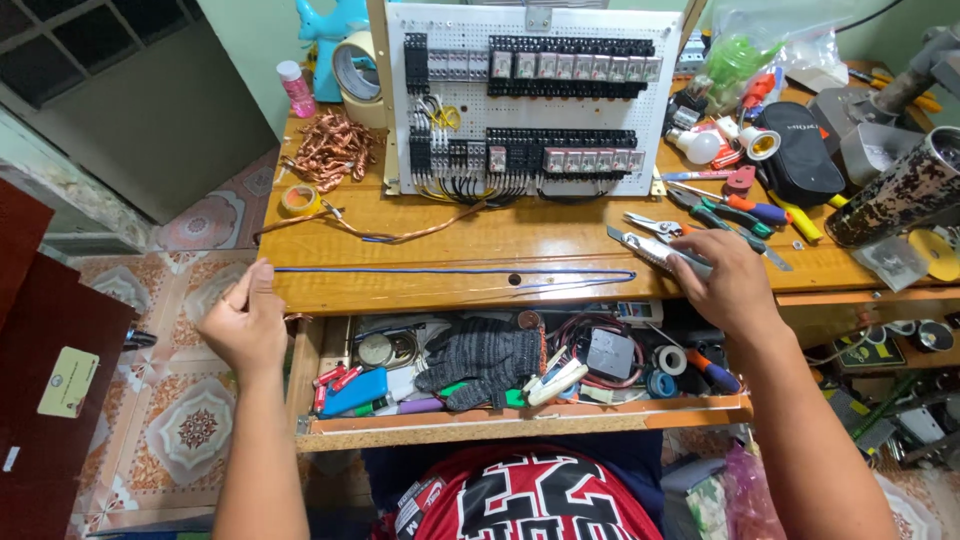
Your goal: Stripping, twisting, and organizing electrical wires for a control panel assembly
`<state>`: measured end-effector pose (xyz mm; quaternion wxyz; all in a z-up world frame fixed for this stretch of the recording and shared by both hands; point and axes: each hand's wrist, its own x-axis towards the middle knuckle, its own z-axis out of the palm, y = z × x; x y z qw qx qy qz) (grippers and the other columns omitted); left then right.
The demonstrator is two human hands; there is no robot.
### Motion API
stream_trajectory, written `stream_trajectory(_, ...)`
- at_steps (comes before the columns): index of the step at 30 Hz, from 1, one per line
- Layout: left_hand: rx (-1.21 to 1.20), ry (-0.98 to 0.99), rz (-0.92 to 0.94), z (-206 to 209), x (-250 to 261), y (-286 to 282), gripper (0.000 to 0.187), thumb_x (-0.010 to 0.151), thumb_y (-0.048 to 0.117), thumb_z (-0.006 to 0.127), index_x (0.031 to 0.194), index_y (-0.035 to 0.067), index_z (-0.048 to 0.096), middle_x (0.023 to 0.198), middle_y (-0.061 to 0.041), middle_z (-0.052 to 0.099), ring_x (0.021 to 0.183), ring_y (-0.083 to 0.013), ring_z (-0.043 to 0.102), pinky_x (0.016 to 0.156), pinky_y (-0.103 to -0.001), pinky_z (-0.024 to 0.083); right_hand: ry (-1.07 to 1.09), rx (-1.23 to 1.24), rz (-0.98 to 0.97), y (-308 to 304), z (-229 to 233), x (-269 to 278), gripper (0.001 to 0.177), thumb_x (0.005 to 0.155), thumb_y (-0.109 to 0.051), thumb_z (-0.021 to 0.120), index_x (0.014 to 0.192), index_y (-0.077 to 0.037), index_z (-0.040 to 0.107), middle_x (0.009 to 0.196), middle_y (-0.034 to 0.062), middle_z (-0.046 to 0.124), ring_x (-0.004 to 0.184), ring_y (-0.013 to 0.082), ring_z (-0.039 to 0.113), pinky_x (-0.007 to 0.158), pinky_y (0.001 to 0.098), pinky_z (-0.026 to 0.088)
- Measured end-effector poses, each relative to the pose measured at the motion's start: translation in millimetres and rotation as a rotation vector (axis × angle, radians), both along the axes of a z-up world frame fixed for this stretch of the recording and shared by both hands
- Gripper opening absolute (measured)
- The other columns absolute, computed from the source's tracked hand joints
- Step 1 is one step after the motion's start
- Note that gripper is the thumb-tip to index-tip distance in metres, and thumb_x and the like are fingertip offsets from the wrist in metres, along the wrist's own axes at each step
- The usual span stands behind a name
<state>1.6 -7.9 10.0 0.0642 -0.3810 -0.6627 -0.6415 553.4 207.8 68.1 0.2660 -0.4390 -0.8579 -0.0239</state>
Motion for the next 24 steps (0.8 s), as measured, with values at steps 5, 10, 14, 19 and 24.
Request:
stream_trajectory(5, -0.101, -0.136, -0.014, -13.5, -18.0, -0.7, 0.025, 0.094, 0.007, 0.089, 0.117, 0.007, 0.079, 0.049, 0.0, 0.052, 0.062, -0.0171, 0.068, 0.066, -0.024, 0.053, 0.036, 0.006, -0.012, 2.5, 3.4, -0.7, 0.019, 0.096, -0.022, 0.073, 0.113, -0.016, 0.076, 0.107, 0.0108, 0.073, 0.097, 0.0325, 0.07, 0.089, 0.0447, 0.054)
stream_trajectory(10, -0.218, 0.39, 0.034, -49.5, -59.1, -4.6, 0.033, 0.088, 0.015, 0.097, 0.118, 0.015, 0.083, 0.059, 0.0, 0.055, 0.105, -0.0237, 0.066, 0.12, -0.042, 0.031, 0.032, -0.005, -0.015, 10.9, -4.8, -2.1, 0.018, 0.097, -0.024, 0.073, 0.113, -0.016, 0.077, 0.105, 0.0097, 0.073, 0.096, 0.0325, 0.071, 0.089, 0.0439, 0.054)
stream_trajectory(14, -0.281, 0.314, 0.069, -62.6, -50.7, -1.2, 0.032, 0.089, 0.018, 0.092, 0.119, 0.019, 0.081, 0.102, -0.006, 0.074, 0.093, -0.0296, 0.066, 0.12, -0.057, 0.032, -0.072, -0.045, -0.045, 4.6, 1.3, -9.4, 0.025, 0.091, -0.029, 0.076, 0.113, -0.017, 0.075, 0.104, 0.0104, 0.072, 0.1, 0.035, 0.07, 0.088, 0.0472, 0.054)
stream_trajectory(19, -0.198, 0.261, 0.032, -57.6, -39.2, 2.2, 0.023, 0.092, 0.007, 0.084, 0.114, 0.01, 0.081, 0.065, -0.004, 0.06, 0.125, -0.0331, 0.069, 0.122, -0.053, 0.038, -0.124, -0.058, -0.033, -1.8, 8.3, -14.8, 0.036, 0.084, -0.029, 0.079, 0.118, -0.017, 0.072, 0.105, 0.0134, 0.072, 0.1, 0.0385, 0.069, 0.087, 0.0501, 0.055)
stream_trajectory(24, -0.106, 0.434, 0.01, -53.9, -38.7, 2.2, 0.022, 0.092, -0.003, 0.082, 0.112, 0.005, 0.082, 0.057, -0.006, 0.055, 0.123, -0.034, 0.071, 0.127, -0.053, 0.033, -0.236, 0.074, 0.017, 12.9, -13.6, -8.6, 0.051, 0.081, -0.04, 0.079, 0.128, -0.024, 0.068, 0.108, 0.008, 0.07, 0.097, 0.0323, 0.069, 0.086, 0.0427, 0.057)
